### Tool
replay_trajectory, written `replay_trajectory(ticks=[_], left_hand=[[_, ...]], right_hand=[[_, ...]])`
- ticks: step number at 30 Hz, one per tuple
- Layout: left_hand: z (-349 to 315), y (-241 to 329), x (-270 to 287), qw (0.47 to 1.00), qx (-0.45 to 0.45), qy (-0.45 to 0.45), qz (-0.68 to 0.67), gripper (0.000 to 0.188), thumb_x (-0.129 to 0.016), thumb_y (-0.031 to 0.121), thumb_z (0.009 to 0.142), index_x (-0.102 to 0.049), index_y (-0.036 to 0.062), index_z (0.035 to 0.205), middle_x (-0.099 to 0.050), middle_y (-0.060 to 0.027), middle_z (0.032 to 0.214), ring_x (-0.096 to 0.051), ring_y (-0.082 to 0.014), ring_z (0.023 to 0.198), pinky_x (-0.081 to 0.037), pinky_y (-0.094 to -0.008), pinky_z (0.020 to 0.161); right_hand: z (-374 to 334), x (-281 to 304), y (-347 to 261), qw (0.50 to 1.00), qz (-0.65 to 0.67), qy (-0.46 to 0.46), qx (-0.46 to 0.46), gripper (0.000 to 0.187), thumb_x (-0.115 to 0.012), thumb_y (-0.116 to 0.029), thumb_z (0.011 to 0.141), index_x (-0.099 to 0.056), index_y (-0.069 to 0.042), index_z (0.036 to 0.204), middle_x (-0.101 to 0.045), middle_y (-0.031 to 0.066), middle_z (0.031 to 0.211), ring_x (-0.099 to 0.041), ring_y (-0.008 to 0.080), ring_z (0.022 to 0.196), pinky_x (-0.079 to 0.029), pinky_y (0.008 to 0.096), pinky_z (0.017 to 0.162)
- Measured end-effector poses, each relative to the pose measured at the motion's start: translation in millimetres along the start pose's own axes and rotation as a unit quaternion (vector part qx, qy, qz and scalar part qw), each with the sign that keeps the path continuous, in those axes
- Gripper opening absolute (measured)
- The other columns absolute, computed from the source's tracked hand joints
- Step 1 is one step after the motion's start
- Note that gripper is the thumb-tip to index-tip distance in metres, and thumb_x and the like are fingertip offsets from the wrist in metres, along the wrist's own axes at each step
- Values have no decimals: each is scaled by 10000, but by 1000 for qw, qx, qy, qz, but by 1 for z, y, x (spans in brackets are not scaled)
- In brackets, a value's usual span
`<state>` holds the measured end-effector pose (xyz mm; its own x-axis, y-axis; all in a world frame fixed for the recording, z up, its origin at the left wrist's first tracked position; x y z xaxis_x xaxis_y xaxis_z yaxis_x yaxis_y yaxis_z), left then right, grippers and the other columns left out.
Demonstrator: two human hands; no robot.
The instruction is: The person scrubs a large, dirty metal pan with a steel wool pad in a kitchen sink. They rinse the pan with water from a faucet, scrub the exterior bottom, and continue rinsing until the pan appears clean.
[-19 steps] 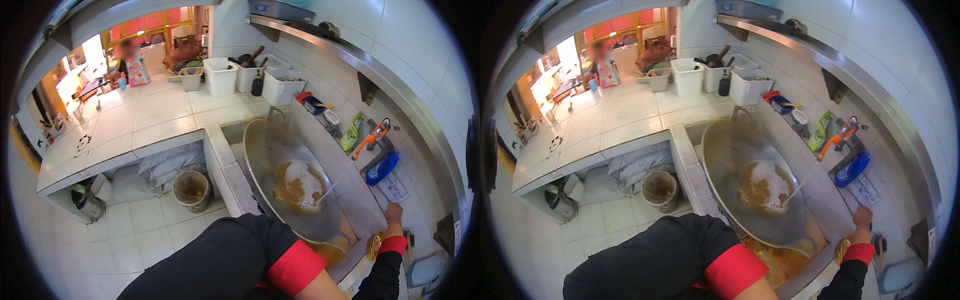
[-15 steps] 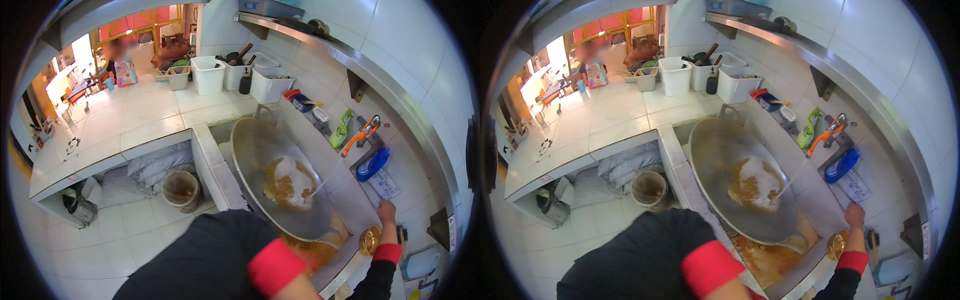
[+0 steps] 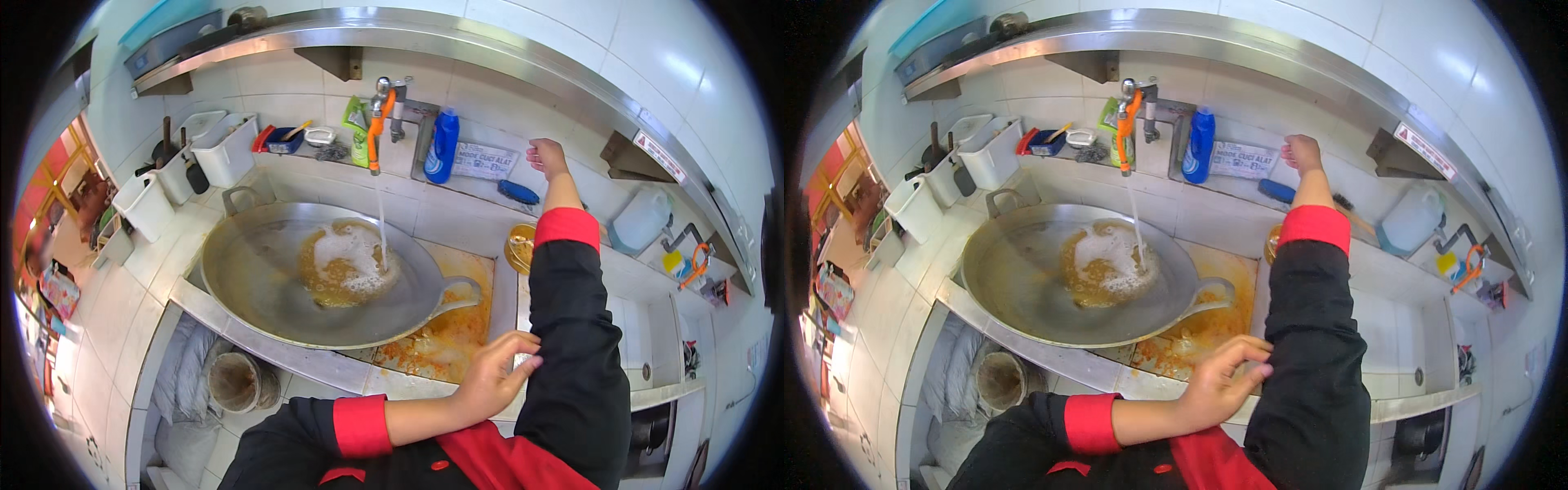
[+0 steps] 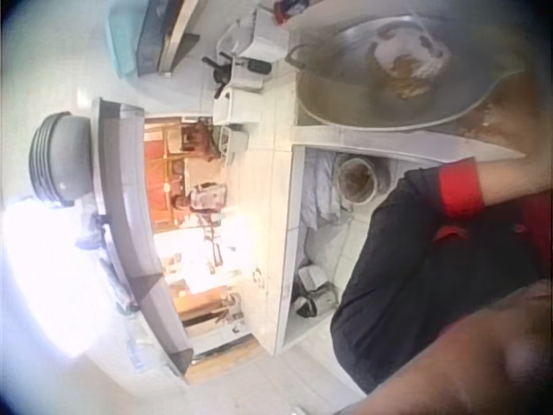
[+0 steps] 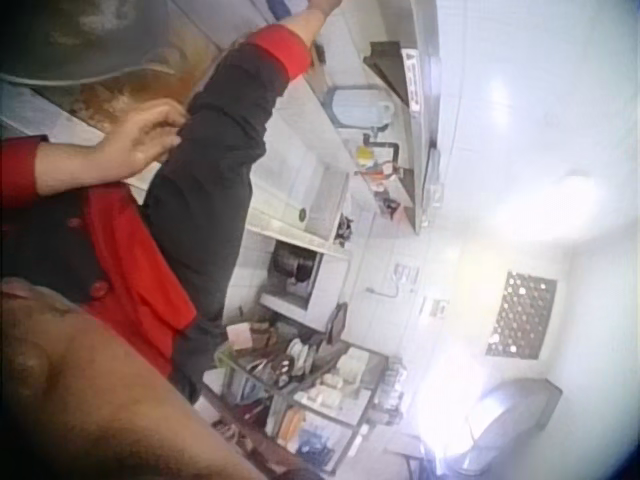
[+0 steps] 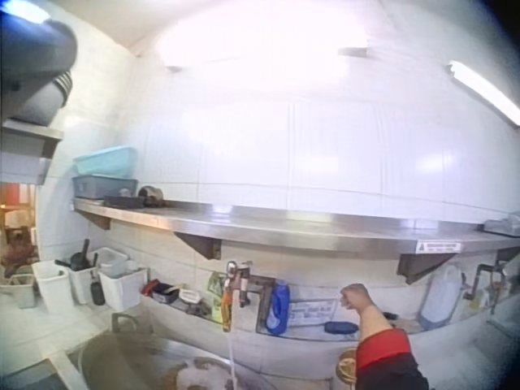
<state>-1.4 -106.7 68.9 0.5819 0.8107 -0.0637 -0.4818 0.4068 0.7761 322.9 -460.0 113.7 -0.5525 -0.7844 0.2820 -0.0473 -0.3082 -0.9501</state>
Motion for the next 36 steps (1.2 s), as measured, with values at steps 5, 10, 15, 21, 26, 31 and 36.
replay_trajectory(ticks=[5, 10, 15, 21, 26, 31, 36], left_hand=[[-35, -16, 0, 925, 245, -83, -277, 126, -547, 130, 925, -524, 9, 954, -550, -27, 866, -516, -100, 831, -431, -268, 754], [-43, -25, -5, 888, 193, -371, -190, 209, -466, 219, 963, -533, 22, 980, -537, -26, 869, -499, -96, 807, -422, -280, 740], [-14, -51, -7, 961, 79, -264, 14, 188, -561, 123, 858, -527, 8, 1003, -576, -130, 957, -570, -242, 894, -446, -327, 785], [-39, -40, -36, 936, 25, -351, -11, 39, -565, 19, 755, -554, -10, 778, -536, -147, 767, -536, -339, 786, -426, -405, 666], [-24, 9, -25, 903, -165, -369, 145, 86, -565, 65, 774, -563, -4, 825, -542, -135, 791, -530, -314, 833, -428, -408, 722], [59, 64, -19, 975, -167, -125, 75, 198, -594, 163, 808, -559, -18, 882, -546, -148, 843, -506, -309, 856, -418, -393, 775], [69, 57, -77, 921, -145, -288, 218, 132, -597, 145, 741, -587, 13, 751, -566, -144, 774, -554, -317, 791, -436, -396, 734]], right_hand=[[-2, 2, 26, 973, 208, 5, -102, 202, -578, -214, 812, -574, -76, 960, -597, 52, 854, -589, 164, 742, -475, 291, 656], [6, 2, 35, 944, 314, 32, -101, 189, -573, -194, 808, -555, -78, 955, -590, 63, 867, -578, 184, 743, -459, 323, 654], [1, -27, 61, 889, 426, 56, -161, 99, -568, -188, 804, -545, -103, 849, -586, 35, 803, -572, 167, 693, -456, 300, 617], [2, -18, 49, 945, 279, 76, -151, 107, -555, -184, 797, -555, -99, 861, -585, 32, 747, -562, 155, 658, -449, 304, 583], [-7, -41, 26, 946, -312, -31, 81, 180, -520, -194, 795, -630, -67, 858, -645, 109, 812, -627, 232, 738, -501, 364, 648], [-64, -95, 44, 713, -677, -85, 163, 237, -514, -159, 773, -676, -54, 912, -649, 179, 1007, -630, 317, 952, -508, 408, 811], [-65, -113, 57, 665, -720, -92, 177, 251, -512, -145, 785, -678, -65, 955, -649, 160, 1034, -630, 306, 967, -505, 403, 815]])
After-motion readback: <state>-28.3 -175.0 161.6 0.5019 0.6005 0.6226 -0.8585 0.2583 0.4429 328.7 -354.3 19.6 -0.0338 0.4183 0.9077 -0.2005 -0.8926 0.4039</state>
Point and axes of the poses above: each hand's wrist, its own z-axis towards the middle knuckle, its own x-axis out of the back of the hand, y = z × x, the point moved 8 cm from there along z, towards the middle knuckle
